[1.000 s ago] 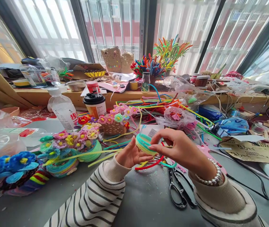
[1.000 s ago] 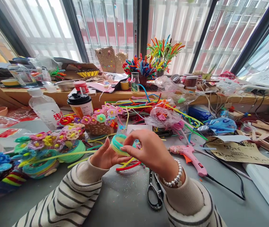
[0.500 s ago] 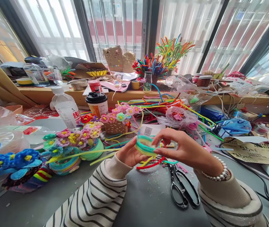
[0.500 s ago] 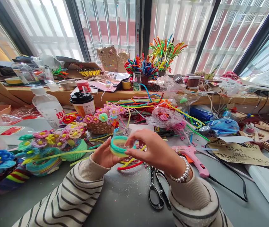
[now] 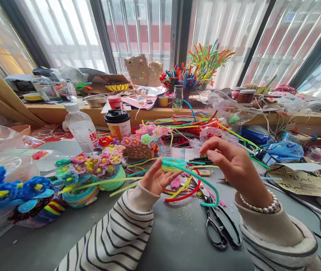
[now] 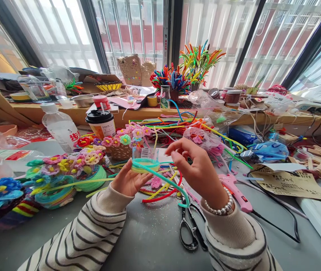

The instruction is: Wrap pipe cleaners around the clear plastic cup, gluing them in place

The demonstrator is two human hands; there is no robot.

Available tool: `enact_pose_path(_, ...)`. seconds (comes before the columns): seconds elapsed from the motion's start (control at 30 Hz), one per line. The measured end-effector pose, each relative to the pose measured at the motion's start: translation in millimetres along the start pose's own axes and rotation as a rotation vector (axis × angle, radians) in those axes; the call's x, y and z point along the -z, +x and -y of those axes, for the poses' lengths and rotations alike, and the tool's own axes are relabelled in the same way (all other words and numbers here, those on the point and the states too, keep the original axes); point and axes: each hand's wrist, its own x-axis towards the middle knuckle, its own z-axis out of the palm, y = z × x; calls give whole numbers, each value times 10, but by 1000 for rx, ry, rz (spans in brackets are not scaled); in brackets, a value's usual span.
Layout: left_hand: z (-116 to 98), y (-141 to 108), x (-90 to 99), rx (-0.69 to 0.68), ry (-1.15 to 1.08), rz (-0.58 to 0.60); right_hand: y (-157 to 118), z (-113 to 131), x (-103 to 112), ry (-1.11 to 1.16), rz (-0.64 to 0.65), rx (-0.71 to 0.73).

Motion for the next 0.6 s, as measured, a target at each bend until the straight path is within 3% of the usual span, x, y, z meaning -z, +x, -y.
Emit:
enact_pose_path(0.13,-41,2,-50,-52,-9,-134,5,-20,8,217,-32,-108)
enact_pose_path(0.33,-56,-9,-85,-125,-17,-138,-9,-4,48,715,126,-216)
enact_pose_path(0.6,-56,-28,-119,-160,-45,-125,-39,32,68,703,164,-195)
